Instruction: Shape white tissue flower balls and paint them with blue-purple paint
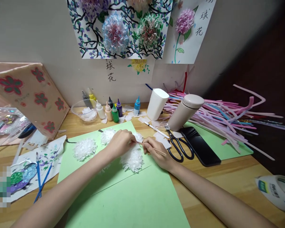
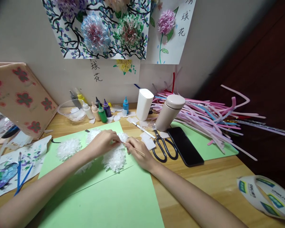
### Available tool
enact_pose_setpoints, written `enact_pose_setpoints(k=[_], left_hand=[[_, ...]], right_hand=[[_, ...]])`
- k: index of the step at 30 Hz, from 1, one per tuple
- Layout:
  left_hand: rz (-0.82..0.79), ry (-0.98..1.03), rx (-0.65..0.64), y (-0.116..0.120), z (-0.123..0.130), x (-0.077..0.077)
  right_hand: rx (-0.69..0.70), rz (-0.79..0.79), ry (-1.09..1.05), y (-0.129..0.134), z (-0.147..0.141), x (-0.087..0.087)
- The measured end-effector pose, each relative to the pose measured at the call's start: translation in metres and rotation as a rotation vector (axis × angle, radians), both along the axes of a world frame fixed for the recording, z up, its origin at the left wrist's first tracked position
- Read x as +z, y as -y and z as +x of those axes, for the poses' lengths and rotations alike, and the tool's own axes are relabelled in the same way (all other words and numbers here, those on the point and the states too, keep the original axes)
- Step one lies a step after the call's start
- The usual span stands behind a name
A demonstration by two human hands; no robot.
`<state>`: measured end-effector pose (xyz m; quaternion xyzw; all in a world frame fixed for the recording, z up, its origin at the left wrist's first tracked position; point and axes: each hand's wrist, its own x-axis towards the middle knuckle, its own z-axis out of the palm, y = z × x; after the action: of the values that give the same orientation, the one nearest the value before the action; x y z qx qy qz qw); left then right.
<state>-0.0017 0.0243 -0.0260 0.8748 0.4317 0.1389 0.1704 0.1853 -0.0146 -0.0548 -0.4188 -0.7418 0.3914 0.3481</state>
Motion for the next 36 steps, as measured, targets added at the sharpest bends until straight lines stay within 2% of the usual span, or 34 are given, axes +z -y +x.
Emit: enact_pose_setpoints(k=[6, 13, 19, 23, 26, 29, 31, 36], left_hand=[[0.106, -0.140, -0.001, 0.000, 0.001, 0.003], [0.162, -0.171, -0.019, -0.001, 0.000, 0.001], [0.169, -0.174, -0.035, -0.001, 0.000, -0.004], [0.159, -0.189, -0.029, -0.001, 0.001, -0.002], [0.147, -0.189, 0.031, -0.005, -0.004, 0.003], [0.191, -0.215, 0.178, -0.012, -0.014, 0.004], [0.213, -0.269, 0.231, -0.016, -0.020, 0.002], [0.167, -0.365, 0.171, -0.020, -0.023, -0.002]], right_hand=[[-0.052, 0.069, -0.043, 0.002, 0.003, -0.008], [0.038, 0.123, 0.084, 0.001, 0.001, -0.003], [0.064, 0.104, 0.110, 0.000, -0.001, -0.003], [0.071, 0.104, 0.110, -0.001, -0.001, -0.003], [0.068, 0.103, 0.108, -0.002, -0.002, -0.003], [0.064, 0.115, 0.110, -0.003, -0.004, -0.003], [0.066, 0.127, 0.130, -0.003, -0.005, -0.003], [0.045, 0.176, 0.202, -0.008, -0.009, 0.001]])
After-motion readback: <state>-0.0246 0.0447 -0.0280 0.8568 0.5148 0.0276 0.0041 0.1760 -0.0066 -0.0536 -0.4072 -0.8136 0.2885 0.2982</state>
